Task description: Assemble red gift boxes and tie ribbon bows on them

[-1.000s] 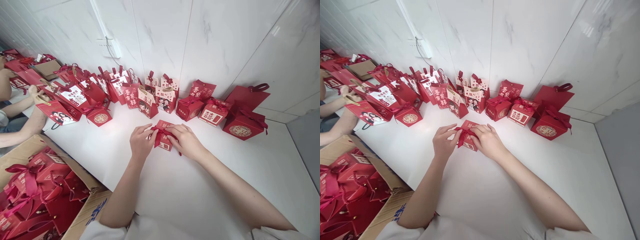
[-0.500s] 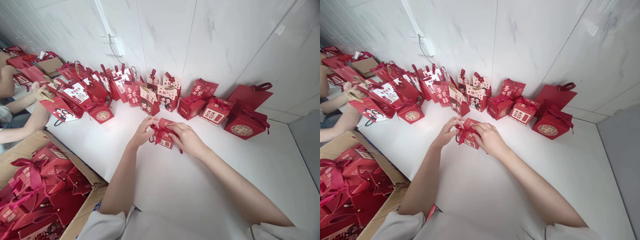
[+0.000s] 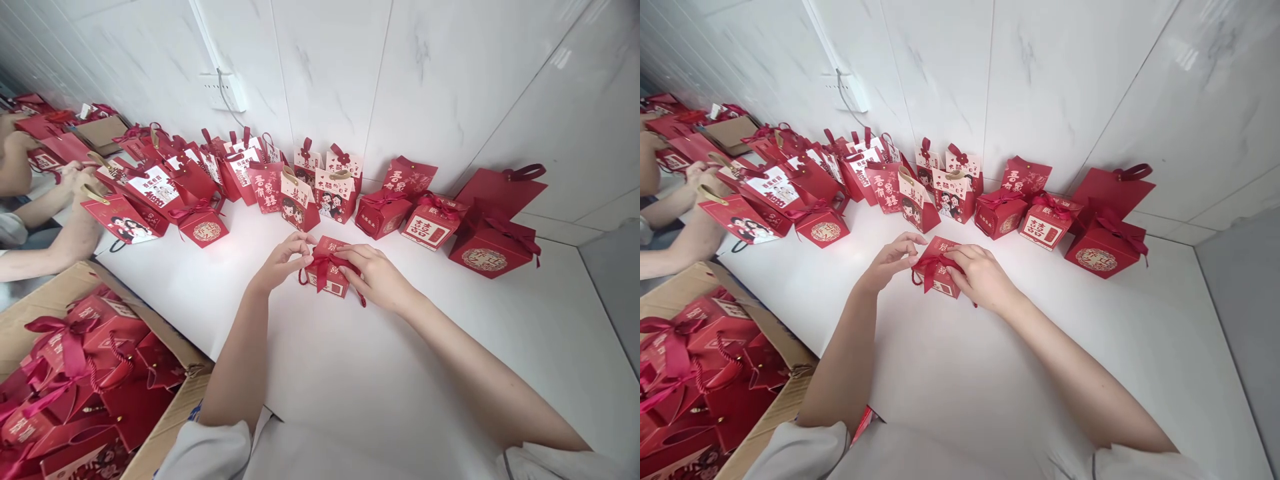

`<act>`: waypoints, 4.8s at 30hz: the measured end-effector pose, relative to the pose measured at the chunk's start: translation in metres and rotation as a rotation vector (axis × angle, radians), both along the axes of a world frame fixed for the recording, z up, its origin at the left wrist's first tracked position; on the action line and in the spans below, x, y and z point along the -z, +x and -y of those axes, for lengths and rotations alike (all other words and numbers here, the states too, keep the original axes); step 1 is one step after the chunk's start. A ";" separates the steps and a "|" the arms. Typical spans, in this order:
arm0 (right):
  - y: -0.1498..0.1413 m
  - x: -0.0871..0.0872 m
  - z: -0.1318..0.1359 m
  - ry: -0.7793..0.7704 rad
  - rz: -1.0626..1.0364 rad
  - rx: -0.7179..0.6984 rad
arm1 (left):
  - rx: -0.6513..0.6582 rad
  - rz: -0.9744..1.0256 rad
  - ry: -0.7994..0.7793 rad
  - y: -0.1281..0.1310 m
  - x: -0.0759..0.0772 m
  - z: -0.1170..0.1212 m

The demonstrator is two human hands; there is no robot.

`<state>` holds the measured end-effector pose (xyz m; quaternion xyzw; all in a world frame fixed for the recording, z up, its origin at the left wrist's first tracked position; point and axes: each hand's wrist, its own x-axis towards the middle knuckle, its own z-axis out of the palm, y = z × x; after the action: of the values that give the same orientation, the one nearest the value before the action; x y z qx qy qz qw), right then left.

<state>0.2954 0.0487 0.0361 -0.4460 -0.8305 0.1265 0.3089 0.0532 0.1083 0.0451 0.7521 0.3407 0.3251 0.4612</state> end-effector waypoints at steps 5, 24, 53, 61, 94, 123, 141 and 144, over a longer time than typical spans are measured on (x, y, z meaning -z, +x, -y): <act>-0.002 0.000 0.000 -0.012 -0.004 0.003 | -0.077 0.302 -0.201 0.014 0.007 0.002; -0.003 0.001 0.000 -0.002 -0.017 0.009 | -0.180 -0.111 -0.183 0.013 -0.011 0.012; -0.001 -0.002 -0.002 -0.043 -0.019 0.006 | -0.278 0.022 -0.450 0.002 0.007 -0.006; 0.010 -0.009 -0.004 -0.078 -0.159 -0.028 | -0.322 0.156 -0.403 0.020 0.009 0.005; 0.011 -0.023 0.007 -0.427 -0.298 0.144 | -0.439 0.323 -0.571 0.061 0.025 0.022; -0.022 -0.004 -0.018 -0.055 -0.171 0.224 | -0.010 -0.318 -0.514 0.015 -0.009 0.028; -0.023 0.007 -0.018 -0.031 -0.081 0.258 | 0.167 -0.278 -0.482 0.007 -0.015 0.021; -0.024 0.006 -0.016 -0.032 -0.063 0.256 | 0.183 -0.294 -0.475 0.004 -0.016 0.022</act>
<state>0.2717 0.0650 0.0303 -0.5491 -0.7544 0.1132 0.3414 0.0575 0.0861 0.0611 0.6897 0.4010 0.0805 0.5974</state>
